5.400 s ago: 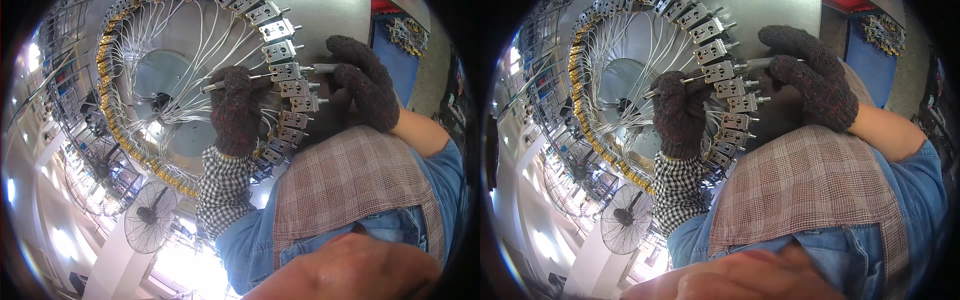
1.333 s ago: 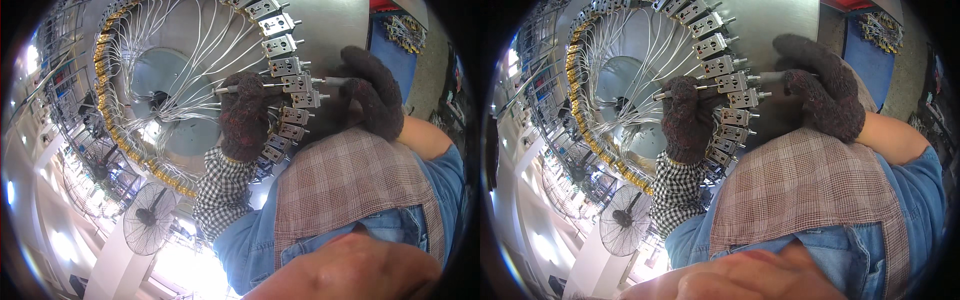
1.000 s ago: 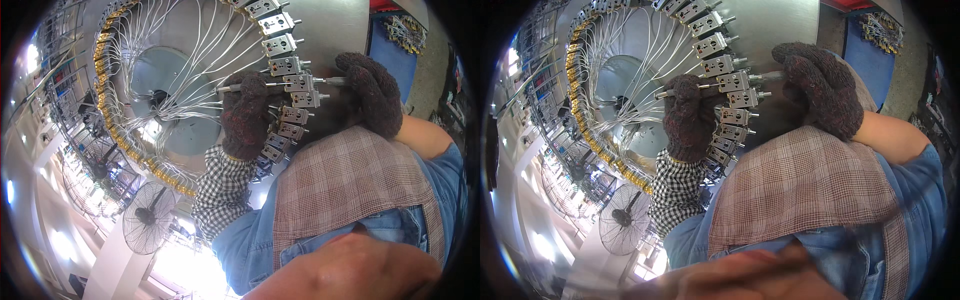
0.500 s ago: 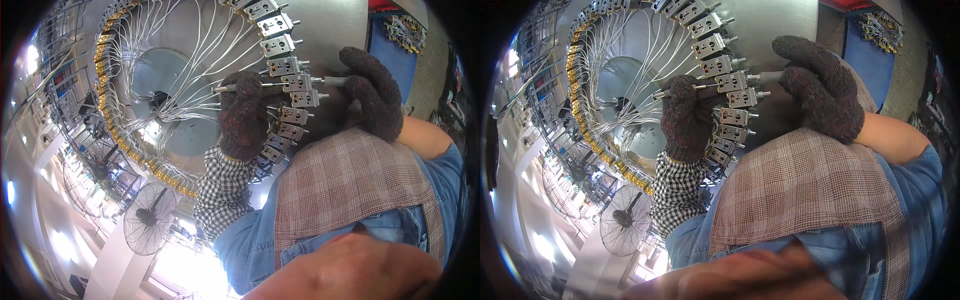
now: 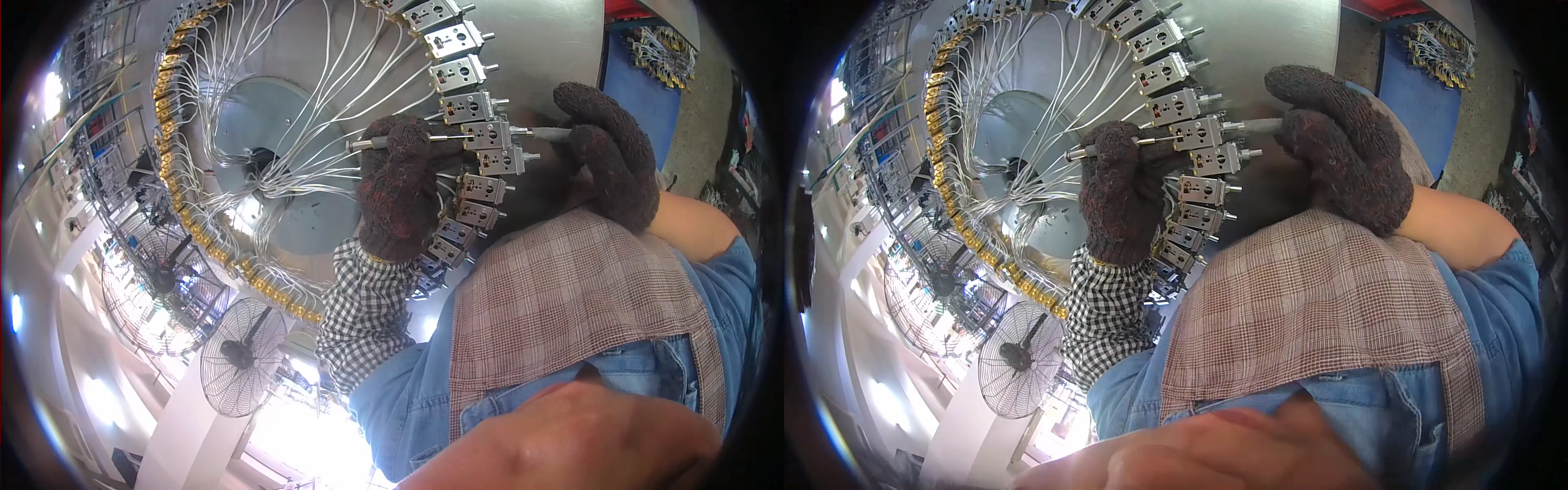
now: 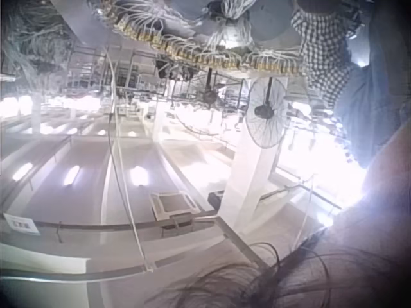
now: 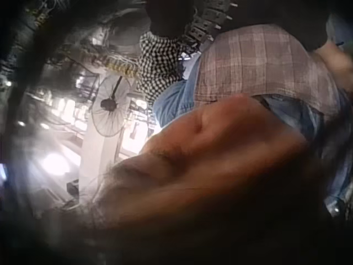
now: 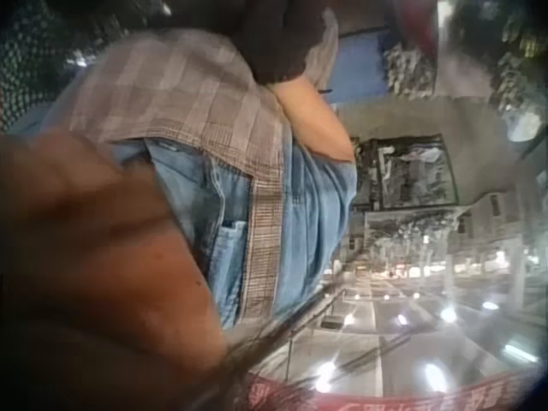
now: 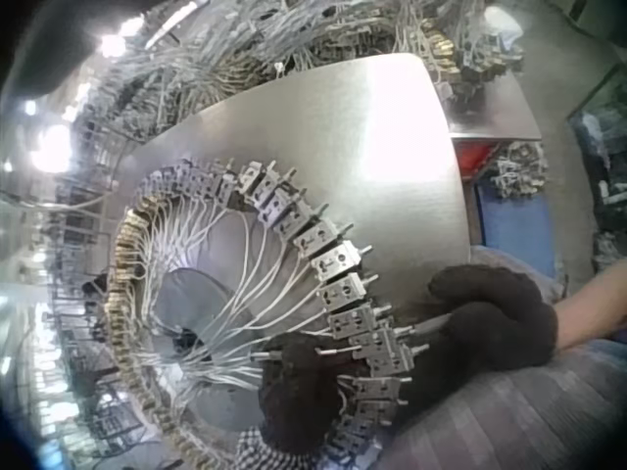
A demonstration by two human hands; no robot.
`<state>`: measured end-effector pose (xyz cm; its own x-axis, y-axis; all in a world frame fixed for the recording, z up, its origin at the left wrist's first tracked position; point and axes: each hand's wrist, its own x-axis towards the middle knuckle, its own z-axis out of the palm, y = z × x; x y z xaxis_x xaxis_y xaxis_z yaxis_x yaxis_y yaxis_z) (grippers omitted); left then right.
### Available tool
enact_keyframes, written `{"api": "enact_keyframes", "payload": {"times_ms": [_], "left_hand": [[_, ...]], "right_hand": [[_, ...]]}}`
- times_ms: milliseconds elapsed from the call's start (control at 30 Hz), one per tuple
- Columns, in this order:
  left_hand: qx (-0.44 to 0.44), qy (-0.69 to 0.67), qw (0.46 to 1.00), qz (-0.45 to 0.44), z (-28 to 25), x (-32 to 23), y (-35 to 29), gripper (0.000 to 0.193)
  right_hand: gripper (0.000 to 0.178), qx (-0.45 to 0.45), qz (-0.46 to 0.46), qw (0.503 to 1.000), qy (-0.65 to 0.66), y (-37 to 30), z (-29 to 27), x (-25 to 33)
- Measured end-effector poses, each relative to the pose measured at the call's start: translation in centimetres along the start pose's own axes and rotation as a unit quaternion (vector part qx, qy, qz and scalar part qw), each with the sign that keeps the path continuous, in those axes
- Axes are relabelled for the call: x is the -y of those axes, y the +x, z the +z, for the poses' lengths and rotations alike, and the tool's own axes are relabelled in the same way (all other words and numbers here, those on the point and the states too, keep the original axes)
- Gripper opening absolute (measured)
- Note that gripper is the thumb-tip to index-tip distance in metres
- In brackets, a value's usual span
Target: Assembling and organizing wires on a circular harness assembly board.
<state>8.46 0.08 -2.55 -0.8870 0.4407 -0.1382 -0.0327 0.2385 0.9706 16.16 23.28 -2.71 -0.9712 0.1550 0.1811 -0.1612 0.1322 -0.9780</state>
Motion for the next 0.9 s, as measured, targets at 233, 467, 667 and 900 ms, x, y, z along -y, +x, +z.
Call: {"api": "enact_keyframes", "payload": {"times_ms": [233, 467, 667, 900], "left_hand": [[0.019, 0.074, 0.997, 0.025, -0.2, 0.1, 0.2, 0.021], [0.012, 0.037, 0.999, 0.009, -0.1, -0.2, -0.1, 0.020], [-0.006, -0.037, 0.999, -0.004, 0.1, -0.1, 0.2, 0.020], [0.010, 0.158, 0.981, 0.116, -0.5, 0.6, 0.5, 0.022]], "right_hand": [[0.039, 0.035, 0.035, 0.998, -0.025, -1.2, -0.7, -1.6], [0.037, 0.007, -0.044, 0.998, -0.050, -1.4, -0.5, -1.3], [0.040, 0.060, -0.038, 0.996, -0.053, -1.0, -1.4, -3.1], [0.061, 0.083, -0.203, 0.945, -0.242, -0.3, -1.9, -3.4]]}}
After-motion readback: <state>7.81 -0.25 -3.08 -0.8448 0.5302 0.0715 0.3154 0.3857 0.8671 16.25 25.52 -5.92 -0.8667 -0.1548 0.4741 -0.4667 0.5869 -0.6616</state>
